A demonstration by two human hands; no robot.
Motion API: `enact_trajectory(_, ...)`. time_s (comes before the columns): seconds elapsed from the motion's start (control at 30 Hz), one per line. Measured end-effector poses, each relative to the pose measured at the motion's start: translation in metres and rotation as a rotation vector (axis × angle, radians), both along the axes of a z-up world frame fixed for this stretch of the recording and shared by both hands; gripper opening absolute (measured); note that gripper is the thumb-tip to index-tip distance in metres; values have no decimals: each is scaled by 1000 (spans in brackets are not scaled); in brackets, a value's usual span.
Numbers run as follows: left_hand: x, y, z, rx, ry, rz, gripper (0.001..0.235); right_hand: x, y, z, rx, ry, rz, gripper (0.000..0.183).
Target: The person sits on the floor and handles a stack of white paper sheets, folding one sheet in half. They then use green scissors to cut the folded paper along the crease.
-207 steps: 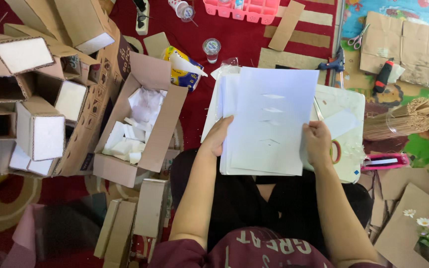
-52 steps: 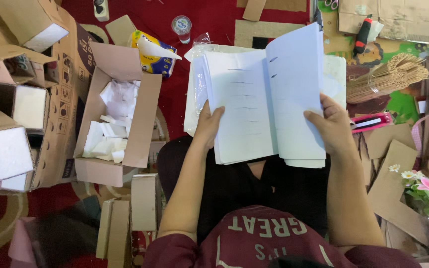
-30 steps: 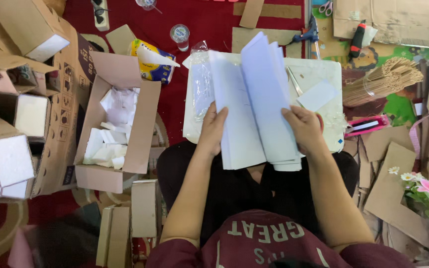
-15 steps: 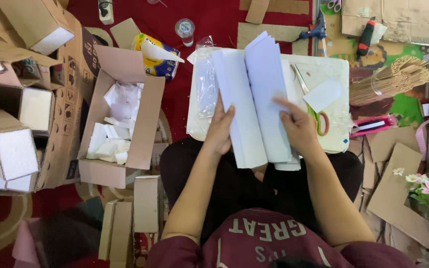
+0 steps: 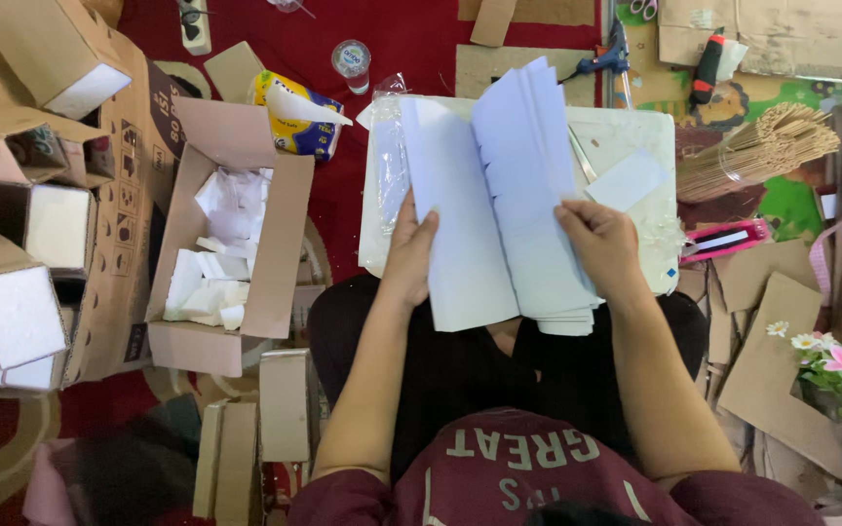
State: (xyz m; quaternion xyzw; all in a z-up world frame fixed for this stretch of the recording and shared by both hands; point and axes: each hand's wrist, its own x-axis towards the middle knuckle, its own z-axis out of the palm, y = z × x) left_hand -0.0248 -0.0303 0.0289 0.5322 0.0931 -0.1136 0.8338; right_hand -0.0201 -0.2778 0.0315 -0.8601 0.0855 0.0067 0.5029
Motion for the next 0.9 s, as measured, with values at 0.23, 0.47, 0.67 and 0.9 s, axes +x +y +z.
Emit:
enact_trajectory(0.23, -7, 12, -4, 108, 112, 47, 54, -1, -5, 14, 186, 69, -58, 16)
enact_trajectory(0.47, -12, 2, 31, 455, 31, 10, 95, 0, -24, 9, 310, 36, -51, 17)
enact_trajectory(0.67, -3, -4, -4, 589, -88, -56, 47, -6, -8, 41, 270, 29, 39, 58)
enact_trajectory(0.9, 9, -12, 16, 692, 27, -130, 76, -25, 100, 70, -87, 72, 401, 85)
